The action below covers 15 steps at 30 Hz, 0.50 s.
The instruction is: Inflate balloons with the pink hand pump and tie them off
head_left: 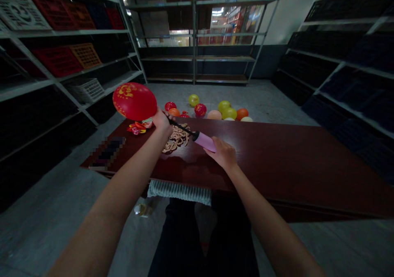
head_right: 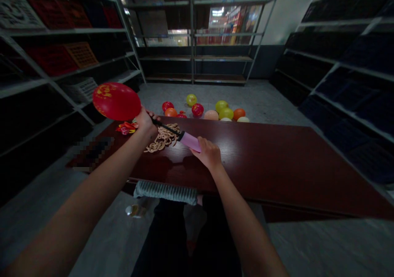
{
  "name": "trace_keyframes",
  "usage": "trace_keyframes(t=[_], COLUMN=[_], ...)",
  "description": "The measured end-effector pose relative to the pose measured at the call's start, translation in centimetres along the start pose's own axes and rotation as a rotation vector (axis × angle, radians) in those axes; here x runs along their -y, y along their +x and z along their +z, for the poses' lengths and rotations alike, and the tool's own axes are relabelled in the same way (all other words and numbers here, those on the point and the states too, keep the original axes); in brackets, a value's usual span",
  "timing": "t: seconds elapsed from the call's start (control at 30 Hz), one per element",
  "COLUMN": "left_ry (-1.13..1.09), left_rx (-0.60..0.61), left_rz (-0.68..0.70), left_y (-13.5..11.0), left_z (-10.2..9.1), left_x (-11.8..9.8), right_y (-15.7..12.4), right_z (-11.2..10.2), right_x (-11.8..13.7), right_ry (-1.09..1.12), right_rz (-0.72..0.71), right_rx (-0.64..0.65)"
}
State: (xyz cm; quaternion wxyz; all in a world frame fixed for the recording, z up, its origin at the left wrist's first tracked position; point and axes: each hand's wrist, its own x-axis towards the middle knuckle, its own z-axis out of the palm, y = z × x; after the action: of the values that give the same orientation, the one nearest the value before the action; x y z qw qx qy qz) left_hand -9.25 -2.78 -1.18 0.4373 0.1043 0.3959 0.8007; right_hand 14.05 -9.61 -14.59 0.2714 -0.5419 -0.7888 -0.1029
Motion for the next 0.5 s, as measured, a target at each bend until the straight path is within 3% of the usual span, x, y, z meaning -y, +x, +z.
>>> trace_keyframes(t=[0.13,0.23,0.5], left_ry=[0.027,0.050,0.013], left_rx=[-0.046,-0.068,-0.018], left_rz=[0.015,0.026,0.093], left_y=[1.2,1.6,2.1], left_z=[-0.4,0.3,4.6], left_x=[-3.3,-4.2,-1.1], right_y=[-0.1,-0.1,-0.1], right_z=[0.0,0.2,0.8], right_x=[0.1,0.3,-0.5], right_ry=[0.023,0.050,0.085], right_rz=[-0.053,-0.063,0.083], right_rx=[-0.023,-0.040,-0.114])
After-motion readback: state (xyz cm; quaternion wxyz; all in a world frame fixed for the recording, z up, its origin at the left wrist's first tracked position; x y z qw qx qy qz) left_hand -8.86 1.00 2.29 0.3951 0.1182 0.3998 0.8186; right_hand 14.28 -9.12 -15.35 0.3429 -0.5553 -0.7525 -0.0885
